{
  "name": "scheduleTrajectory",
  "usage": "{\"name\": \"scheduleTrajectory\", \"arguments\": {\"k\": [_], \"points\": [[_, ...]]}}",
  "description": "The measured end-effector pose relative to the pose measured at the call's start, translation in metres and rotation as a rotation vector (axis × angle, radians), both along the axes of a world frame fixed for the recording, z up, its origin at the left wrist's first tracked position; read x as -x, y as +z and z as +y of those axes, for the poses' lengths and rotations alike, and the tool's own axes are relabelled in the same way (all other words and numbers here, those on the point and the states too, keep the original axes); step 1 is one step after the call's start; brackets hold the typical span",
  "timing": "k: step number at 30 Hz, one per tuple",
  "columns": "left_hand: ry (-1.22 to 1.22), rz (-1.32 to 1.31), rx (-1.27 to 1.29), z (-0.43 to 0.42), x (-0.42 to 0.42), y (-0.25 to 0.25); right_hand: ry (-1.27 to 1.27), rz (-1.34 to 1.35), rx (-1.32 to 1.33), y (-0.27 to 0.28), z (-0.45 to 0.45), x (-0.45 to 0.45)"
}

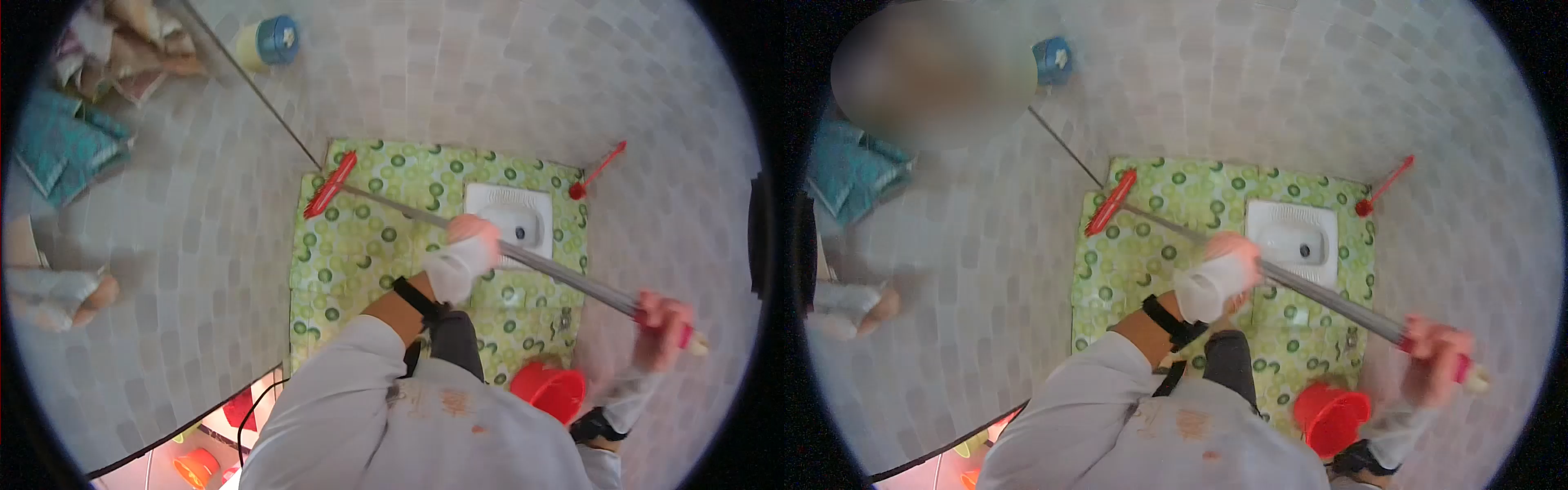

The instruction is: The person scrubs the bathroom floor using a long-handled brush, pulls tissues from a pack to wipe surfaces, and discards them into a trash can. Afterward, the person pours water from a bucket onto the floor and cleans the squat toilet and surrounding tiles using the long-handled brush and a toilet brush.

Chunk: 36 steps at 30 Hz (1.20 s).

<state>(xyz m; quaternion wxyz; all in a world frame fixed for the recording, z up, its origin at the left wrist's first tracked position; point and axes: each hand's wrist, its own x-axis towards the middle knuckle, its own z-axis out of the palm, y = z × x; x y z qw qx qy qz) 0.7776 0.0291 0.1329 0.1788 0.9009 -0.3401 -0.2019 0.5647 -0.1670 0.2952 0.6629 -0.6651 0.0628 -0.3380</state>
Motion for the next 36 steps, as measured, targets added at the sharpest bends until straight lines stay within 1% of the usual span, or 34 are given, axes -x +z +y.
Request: {"name": "scheduleTrajectory", "arguments": {"k": [1,2,3,4,6,7,8,9,10,12,14,15,17,18,19,20,21,22,23,24,25,26,27,29,30,32,33,35,36], "points": [[0.037,-0.054,-0.064,-0.005,-0.028,-0.040,0.083,0.025,-0.073,-0.023,0.005,-0.034],[0.052,0.013,-0.110,0.000,-0.053,-0.077,0.088,0.127,-0.054,-0.044,0.012,-0.058],[0.058,0.078,-0.150,-0.008,-0.077,-0.098,0.085,0.229,-0.030,-0.054,0.009,-0.076],[0.029,0.078,-0.154,-0.031,-0.090,-0.096,0.057,0.230,-0.036,-0.053,-0.004,-0.086],[-0.237,0.079,-0.311,-0.073,-0.098,-0.087,0.088,0.236,0.018,-0.044,-0.027,-0.090],[-0.255,0.062,-0.250,-0.103,-0.093,-0.085,0.028,0.255,-0.045,-0.036,-0.054,-0.081],[-0.270,0.048,-0.187,-0.138,-0.085,-0.085,-0.021,0.264,-0.044,-0.026,-0.075,-0.074],[-0.275,0.056,-0.059,-0.169,-0.075,-0.088,-0.065,0.271,-0.040,-0.014,-0.094,-0.067],[-0.273,0.065,0.065,-0.196,-0.065,-0.091,-0.054,0.266,-0.002,-0.003,-0.115,-0.056],[-0.307,0.176,0.221,-0.241,-0.055,-0.067,-0.049,0.276,0.041,0.021,-0.140,-0.035],[-0.333,0.155,0.154,-0.289,-0.042,-0.067,-0.256,0.409,0.150,0.046,-0.149,-0.027],[-0.338,0.162,0.165,-0.299,-0.043,-0.057,-0.263,0.416,0.159,0.058,-0.153,-0.027],[-0.404,0.280,0.299,-0.316,-0.046,-0.033,-0.338,0.503,0.263,0.078,-0.156,-0.025],[-0.412,0.280,0.303,-0.322,-0.046,-0.021,-0.347,0.518,0.318,0.085,-0.160,-0.020],[-0.511,0.293,0.312,-0.329,-0.046,-0.011,-0.357,0.515,0.322,0.091,-0.175,-0.001],[-0.614,0.306,0.321,-0.335,-0.047,0.002,-0.425,0.459,0.335,0.099,-0.193,0.021],[-0.635,0.308,0.328,-0.342,-0.045,0.015,-0.501,0.407,0.350,0.107,-0.206,0.045],[-0.619,0.308,0.341,-0.347,-0.044,0.029,-0.520,0.316,0.325,0.119,-0.198,0.031],[-0.603,0.312,0.352,-0.353,-0.043,0.036,-0.552,0.322,0.331,0.116,-0.198,0.025],[-0.627,0.322,0.354,-0.359,-0.046,0.032,-0.676,0.299,0.272,0.107,-0.200,0.022],[-0.640,0.276,0.362,-0.368,-0.054,0.021,-0.795,0.272,0.214,0.098,-0.203,0.014],[-0.654,0.228,0.370,-0.377,-0.056,0.011,-0.687,0.290,0.237,0.089,-0.193,-0.005],[-0.677,0.229,0.370,-0.386,-0.054,0.001,-0.674,0.264,0.141,0.087,-0.187,-0.012],[-0.713,0.227,0.373,-0.399,-0.046,-0.016,-0.872,0.410,0.148,0.078,-0.177,-0.017],[-0.747,0.229,0.374,-0.405,-0.040,-0.013,-0.906,0.408,0.145,0.083,-0.176,-0.005],[-0.893,0.357,0.358,-0.417,-0.029,0.000,-0.766,0.440,0.225,0.104,-0.177,0.023],[-0.926,0.375,0.357,-0.420,-0.027,0.013,-1.023,0.380,0.272,0.112,-0.166,0.005],[-0.943,0.305,0.348,-0.432,-0.031,0.033,-1.002,0.223,0.150,0.116,-0.168,0.015],[-0.974,0.320,0.350,-0.435,-0.030,0.025,-1.024,0.229,0.153,0.111,-0.164,0.003]]}}
